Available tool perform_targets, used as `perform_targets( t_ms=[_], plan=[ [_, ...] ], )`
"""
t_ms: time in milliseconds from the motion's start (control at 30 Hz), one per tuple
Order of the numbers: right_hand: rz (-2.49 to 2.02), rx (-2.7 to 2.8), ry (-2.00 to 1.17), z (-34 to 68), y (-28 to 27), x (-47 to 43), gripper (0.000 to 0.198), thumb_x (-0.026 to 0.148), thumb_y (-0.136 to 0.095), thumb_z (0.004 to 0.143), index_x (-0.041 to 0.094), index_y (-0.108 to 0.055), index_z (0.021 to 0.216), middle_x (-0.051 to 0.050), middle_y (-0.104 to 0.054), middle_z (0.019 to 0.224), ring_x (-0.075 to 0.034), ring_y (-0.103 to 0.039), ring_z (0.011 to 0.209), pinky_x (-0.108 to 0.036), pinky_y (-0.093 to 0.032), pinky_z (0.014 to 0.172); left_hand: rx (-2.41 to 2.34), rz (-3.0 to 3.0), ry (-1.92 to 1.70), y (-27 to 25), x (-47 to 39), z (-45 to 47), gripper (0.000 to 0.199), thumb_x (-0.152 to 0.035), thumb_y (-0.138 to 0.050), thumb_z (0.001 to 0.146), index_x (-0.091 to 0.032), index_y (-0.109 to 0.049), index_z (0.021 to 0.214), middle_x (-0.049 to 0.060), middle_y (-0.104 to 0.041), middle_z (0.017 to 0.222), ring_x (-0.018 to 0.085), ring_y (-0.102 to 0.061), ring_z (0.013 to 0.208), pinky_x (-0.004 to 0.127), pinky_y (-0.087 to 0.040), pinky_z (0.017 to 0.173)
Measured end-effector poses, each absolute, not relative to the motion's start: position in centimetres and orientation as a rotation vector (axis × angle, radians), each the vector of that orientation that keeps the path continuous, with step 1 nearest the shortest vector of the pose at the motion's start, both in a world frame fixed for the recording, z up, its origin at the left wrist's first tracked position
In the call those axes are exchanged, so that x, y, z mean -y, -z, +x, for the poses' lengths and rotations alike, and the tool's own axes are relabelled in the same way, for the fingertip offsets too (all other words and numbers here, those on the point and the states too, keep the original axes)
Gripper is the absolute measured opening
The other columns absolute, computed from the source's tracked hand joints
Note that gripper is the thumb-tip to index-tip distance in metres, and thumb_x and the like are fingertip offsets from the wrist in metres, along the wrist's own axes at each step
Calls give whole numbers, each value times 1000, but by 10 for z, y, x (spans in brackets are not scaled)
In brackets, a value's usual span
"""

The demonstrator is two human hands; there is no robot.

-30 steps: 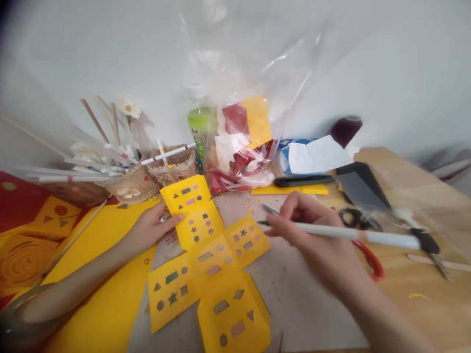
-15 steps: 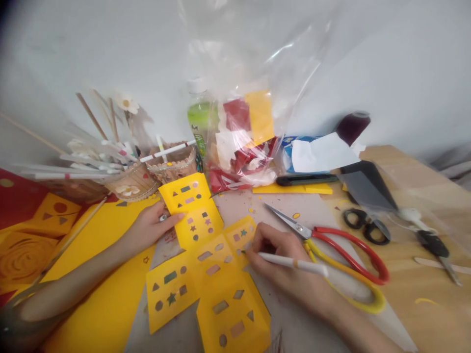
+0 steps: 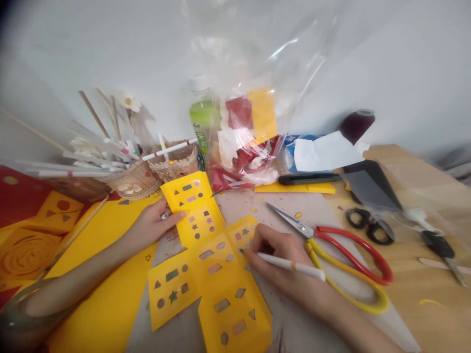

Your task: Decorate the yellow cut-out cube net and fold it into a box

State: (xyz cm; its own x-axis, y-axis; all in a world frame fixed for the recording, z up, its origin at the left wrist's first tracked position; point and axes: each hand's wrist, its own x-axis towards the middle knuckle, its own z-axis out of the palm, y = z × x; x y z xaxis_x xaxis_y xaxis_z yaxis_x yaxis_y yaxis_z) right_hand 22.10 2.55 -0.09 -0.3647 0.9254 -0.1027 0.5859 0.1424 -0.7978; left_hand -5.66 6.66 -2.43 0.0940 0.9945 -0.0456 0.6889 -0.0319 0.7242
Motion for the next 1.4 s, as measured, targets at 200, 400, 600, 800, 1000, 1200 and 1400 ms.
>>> perform_targets(
  t_ms=[200,400,600,800,1000,1200,1400],
  plan=[
    [-1465,2011,-1098,221,1,-25,23,29,-51,80,20,-41,61,3,-47,59,-11,-40,54,-22,-32,47,-1652,1810,-654,26,-66,-58,36,-47,-50,76,-17,-57,95,7,-67,86,23,-62,76,33,-49,66],
    [-1464,2030,-1091,221,3,-25,22,29,-50,81,20,-42,63,3,-47,61,-11,-41,55,-23,-32,48,-1658,1778,-652,25,-66,-57,38,-47,-50,75,-15,-57,95,9,-66,89,24,-62,81,33,-48,67],
    [-1445,2037,-1115,221,4,-24,24,30,-49,83,20,-42,63,3,-47,61,-11,-41,56,-23,-32,48,-1634,1783,-695,24,-65,-56,32,-43,-52,76,-17,-58,94,6,-67,86,23,-62,79,33,-49,65],
    [-1438,2046,-1112,221,6,-26,25,31,-50,82,20,-41,62,3,-47,60,-11,-41,56,-23,-32,48,-1657,1794,-642,24,-67,-56,35,-45,-50,76,-16,-57,94,8,-67,91,24,-61,83,36,-48,70],
    [-1419,2044,-1123,221,6,-26,25,31,-50,82,20,-41,62,3,-47,60,-10,-41,55,-23,-32,47,-1678,1819,-629,23,-67,-55,33,-43,-50,76,-15,-57,92,9,-66,89,24,-61,80,35,-47,68],
    [-1432,2052,-1142,223,6,-25,24,30,-51,83,20,-42,64,3,-48,61,-10,-42,56,-23,-32,48,-1657,1856,-686,22,-65,-55,26,-40,-53,77,-17,-59,87,4,-66,76,20,-61,70,28,-46,59],
    [-1425,2049,-1129,222,7,-26,25,31,-52,83,20,-42,63,3,-47,60,-10,-41,55,-23,-32,47,-1658,1856,-674,22,-66,-55,27,-40,-52,78,-16,-59,89,5,-66,80,20,-61,72,30,-47,61]
  ],
)
